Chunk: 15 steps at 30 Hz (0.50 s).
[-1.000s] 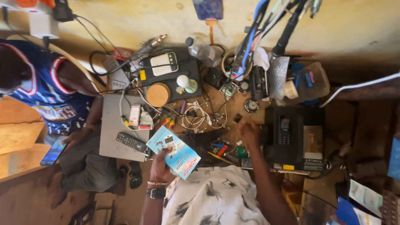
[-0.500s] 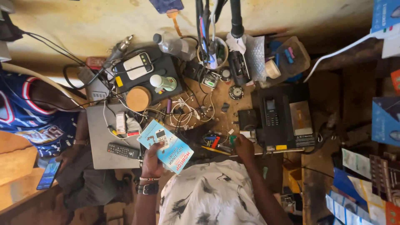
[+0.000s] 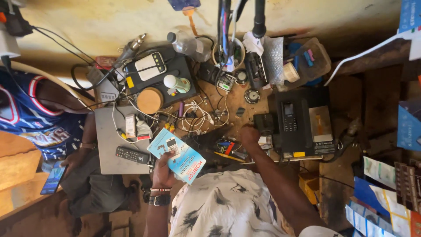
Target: Searching for and inspecting small electronic components on a cluttered repair workbench
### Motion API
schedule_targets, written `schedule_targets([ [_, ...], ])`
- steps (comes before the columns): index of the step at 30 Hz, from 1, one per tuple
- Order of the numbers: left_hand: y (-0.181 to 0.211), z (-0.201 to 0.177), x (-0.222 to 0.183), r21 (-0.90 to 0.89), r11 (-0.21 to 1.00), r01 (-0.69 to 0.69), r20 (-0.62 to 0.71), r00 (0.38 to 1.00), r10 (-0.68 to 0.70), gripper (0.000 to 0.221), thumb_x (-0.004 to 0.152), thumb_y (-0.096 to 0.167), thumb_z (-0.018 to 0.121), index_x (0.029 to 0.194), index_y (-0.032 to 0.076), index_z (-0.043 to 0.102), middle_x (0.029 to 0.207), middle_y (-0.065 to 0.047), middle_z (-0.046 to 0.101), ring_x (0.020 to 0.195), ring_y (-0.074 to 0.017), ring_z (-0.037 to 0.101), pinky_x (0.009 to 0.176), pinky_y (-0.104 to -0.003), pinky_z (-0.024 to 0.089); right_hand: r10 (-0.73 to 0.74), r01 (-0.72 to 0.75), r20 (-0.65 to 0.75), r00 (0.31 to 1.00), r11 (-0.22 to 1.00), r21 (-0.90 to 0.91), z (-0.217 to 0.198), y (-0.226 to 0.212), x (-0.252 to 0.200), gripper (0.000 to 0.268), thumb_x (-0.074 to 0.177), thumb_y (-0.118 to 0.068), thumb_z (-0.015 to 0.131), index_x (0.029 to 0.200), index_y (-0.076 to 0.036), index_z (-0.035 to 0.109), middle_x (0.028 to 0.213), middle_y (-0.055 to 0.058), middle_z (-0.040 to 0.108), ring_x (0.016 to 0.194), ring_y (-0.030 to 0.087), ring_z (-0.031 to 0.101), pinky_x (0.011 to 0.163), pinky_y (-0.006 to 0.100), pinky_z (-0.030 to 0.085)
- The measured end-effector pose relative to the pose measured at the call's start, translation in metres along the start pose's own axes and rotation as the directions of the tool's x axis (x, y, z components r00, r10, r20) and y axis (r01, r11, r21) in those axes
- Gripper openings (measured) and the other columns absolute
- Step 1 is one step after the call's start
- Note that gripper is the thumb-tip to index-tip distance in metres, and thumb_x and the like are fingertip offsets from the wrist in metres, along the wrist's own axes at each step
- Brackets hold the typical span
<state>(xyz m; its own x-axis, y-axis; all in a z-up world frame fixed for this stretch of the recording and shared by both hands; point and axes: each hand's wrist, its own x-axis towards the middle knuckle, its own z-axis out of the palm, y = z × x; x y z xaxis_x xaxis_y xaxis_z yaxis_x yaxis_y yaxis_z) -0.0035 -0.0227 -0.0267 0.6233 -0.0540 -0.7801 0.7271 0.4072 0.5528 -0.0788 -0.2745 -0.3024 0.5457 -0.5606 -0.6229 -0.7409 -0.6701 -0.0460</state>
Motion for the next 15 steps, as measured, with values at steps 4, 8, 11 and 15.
schedule_targets([
  [4,-0.004,-0.019,0.013,0.042,0.998,-0.039,-0.026,0.999,0.040,0.012,0.070,0.007,0.064,0.072,-0.003,0.056,0.057,-0.009,0.055,0.046,-0.0146,0.057,0.048,-0.027,0.053,-0.086,0.086,-0.007,0.996,0.996,-0.023,-0.034,-0.012,-0.029,0.026,0.082,-0.011,0.041,0.087,-0.003,0.065,0.085,0.019,0.066,0.084,0.033,0.063,0.071,0.043,0.052],
  [8,-0.002,-0.004,-0.001,-0.039,0.999,0.015,-0.049,0.999,-0.017,0.014,0.068,0.007,0.064,0.070,-0.003,0.055,0.056,-0.011,0.054,0.045,-0.0168,0.053,0.047,-0.029,0.050,-0.055,0.052,0.000,0.998,0.942,0.331,-0.015,0.003,-0.005,0.027,0.081,-0.023,0.049,0.098,-0.002,0.052,0.089,0.020,0.064,0.089,0.037,0.061,0.074,0.047,0.049],
  [11,0.003,0.001,-0.006,0.056,0.998,0.020,0.002,1.000,-0.020,0.014,0.070,0.009,0.063,0.073,-0.003,0.055,0.058,-0.012,0.054,0.049,-0.0174,0.054,0.050,-0.031,0.053,-0.110,0.139,-0.097,0.989,0.913,0.384,-0.054,-0.018,-0.022,0.033,0.078,-0.032,0.055,0.089,-0.001,0.054,0.090,0.022,0.062,0.091,0.038,0.060,0.079,0.047,0.049],
  [15,-0.010,-0.027,0.010,0.020,1.000,-0.019,-0.044,0.999,0.020,0.014,0.069,0.008,0.065,0.071,-0.002,0.055,0.059,-0.010,0.054,0.049,-0.0162,0.054,0.050,-0.029,0.052,-0.144,0.224,-0.180,0.973,0.777,0.588,-0.052,-0.027,0.030,0.025,0.081,-0.020,0.051,0.091,0.003,0.049,0.082,0.026,0.060,0.087,0.044,0.057,0.076,0.051,0.046],
])
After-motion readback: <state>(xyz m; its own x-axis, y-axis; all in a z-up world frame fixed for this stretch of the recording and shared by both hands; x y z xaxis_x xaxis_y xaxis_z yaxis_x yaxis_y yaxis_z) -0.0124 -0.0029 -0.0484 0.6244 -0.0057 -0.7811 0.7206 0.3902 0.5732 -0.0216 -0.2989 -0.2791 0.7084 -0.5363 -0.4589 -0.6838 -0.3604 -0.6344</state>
